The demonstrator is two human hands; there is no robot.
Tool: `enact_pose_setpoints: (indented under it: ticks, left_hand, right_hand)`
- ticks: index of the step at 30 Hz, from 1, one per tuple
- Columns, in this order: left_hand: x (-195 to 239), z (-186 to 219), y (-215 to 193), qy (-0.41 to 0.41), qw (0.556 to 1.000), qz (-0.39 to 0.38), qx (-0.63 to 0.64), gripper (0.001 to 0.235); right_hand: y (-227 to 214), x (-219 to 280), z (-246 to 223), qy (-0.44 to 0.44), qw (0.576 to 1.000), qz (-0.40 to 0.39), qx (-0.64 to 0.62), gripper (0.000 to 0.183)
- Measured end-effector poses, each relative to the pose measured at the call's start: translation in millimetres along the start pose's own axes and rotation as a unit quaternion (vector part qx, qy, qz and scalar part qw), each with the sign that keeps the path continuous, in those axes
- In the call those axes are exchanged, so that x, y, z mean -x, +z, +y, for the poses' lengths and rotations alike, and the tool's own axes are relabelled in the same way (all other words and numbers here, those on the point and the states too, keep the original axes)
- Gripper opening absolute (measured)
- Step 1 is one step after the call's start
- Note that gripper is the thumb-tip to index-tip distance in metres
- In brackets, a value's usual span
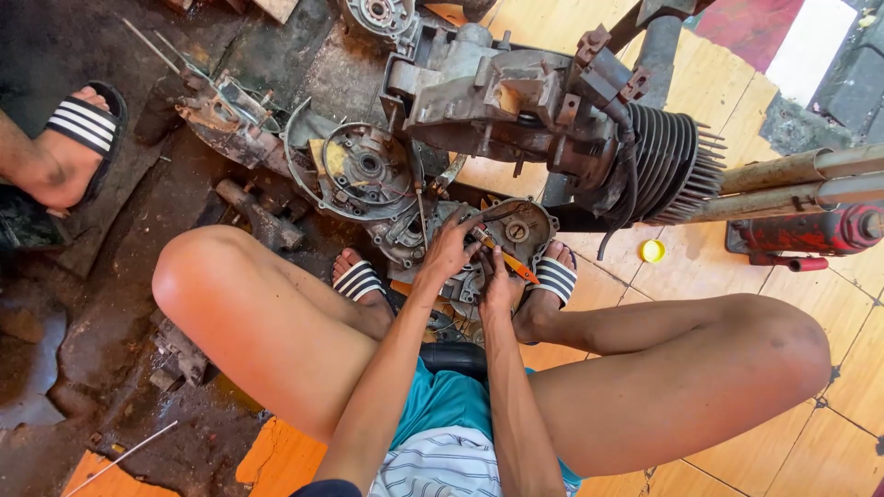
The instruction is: Cleaning a motorcycle magneto rotor with a brush and solvent after performing adjustments on the engine block.
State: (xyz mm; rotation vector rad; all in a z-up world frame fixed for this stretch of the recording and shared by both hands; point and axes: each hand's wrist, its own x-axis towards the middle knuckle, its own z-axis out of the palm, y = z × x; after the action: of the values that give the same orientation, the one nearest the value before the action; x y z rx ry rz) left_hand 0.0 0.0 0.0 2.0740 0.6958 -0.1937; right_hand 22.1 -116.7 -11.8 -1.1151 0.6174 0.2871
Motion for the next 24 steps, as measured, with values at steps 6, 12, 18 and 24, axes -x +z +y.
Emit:
enact_pose_setpoints:
  ticks: [6, 12, 18, 24]
  left_hand:
    - [32, 59, -39, -0.114, 0.945, 0.109, 0.286, 0.083]
    - [-12, 11, -5, -0.098, 0.853, 0.097, 0.503, 0.067]
    - [1, 41, -51, -0.08, 0.908, 0.191, 0.363, 0.07]
    - [-2, 38, -58, -0.141, 0.971, 0.122, 0.149, 0.055]
  right_hand:
    - [24, 27, -23, -0.053, 0.994, -0.051, -0.082, 0.028]
    - [30, 43, -52, -0.187, 0.949, -0.216, 0.136, 0.023]
    - [45, 53, -77, -0.088, 0.957, -0.26, 0.093, 0.04]
    - [27, 22, -85, -0.003, 0.916, -0.279, 0.287, 0.042]
